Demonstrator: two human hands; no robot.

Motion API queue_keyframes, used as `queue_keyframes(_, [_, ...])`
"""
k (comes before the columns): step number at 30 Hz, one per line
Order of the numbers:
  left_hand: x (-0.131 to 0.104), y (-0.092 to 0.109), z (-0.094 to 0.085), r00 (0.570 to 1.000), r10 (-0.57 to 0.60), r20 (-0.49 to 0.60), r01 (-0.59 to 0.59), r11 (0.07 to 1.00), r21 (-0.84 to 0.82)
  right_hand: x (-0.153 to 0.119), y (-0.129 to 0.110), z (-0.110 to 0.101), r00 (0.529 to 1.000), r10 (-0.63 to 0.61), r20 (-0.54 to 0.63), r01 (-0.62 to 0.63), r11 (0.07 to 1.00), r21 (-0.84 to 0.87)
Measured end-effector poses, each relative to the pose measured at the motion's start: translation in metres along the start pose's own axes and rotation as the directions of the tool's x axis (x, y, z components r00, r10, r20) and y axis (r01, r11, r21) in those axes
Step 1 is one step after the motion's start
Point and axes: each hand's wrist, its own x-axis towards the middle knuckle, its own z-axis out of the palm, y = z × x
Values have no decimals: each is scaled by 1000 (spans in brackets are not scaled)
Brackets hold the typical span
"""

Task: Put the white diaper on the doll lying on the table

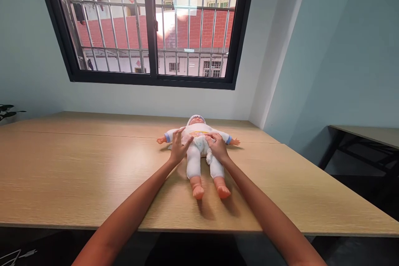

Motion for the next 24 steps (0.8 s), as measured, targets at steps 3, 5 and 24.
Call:
queue_keyframes(3, [-4,7,6,966,258,19,-251,921,297,0,3,-1,1000,-11,25,10,1000,10])
queue_keyframes(5, [-7,10,9,948,306,89,-317,871,375,0,5,-3,999,-13,38,12,1000,29])
queue_keyframes(24, [-8,7,-1,976,195,99,-219,877,428,1,11,-6,997,-23,69,27,998,-50])
